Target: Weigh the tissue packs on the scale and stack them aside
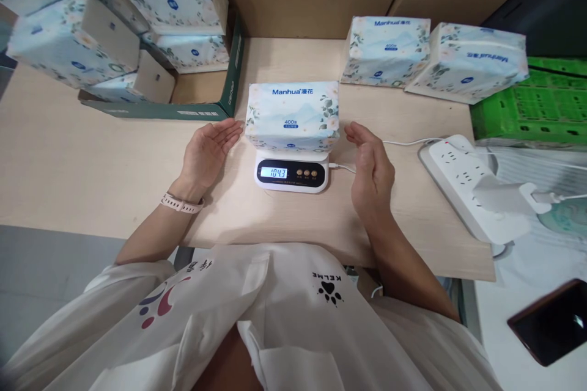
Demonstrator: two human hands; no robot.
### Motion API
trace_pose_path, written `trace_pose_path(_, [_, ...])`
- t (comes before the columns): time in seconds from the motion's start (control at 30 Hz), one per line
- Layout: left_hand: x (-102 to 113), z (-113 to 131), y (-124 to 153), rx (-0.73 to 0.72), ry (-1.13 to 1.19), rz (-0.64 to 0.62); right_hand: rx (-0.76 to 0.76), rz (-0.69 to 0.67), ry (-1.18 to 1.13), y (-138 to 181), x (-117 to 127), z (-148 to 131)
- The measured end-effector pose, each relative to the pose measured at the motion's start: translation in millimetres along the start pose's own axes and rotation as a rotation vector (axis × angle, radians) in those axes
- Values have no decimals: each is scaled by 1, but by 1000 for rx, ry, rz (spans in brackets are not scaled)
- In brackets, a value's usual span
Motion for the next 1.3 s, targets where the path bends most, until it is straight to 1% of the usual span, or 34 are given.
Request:
trace_pose_path(0.17, [2, -2, -1, -10, -3, -3, -32, 18, 28, 0, 0, -1])
trace_pose_path(0.87, [1, 0, -1, -33, 15, 4, 2, 11, 117, -3, 0, -1])
trace_pose_path(1.3, [1, 0, -1, -42, 8, -11, -16, -16, 170, -2, -1, -1])
Point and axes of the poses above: each hand's wrist, its own y-axis away from the middle knuckle, its own x-axis out of the back of the hand, z = x × y, the point moved 8 cm from there along -y, towards the middle knuckle, and after that the axes turned 6 degrees about -x, right-handed, at the moved point
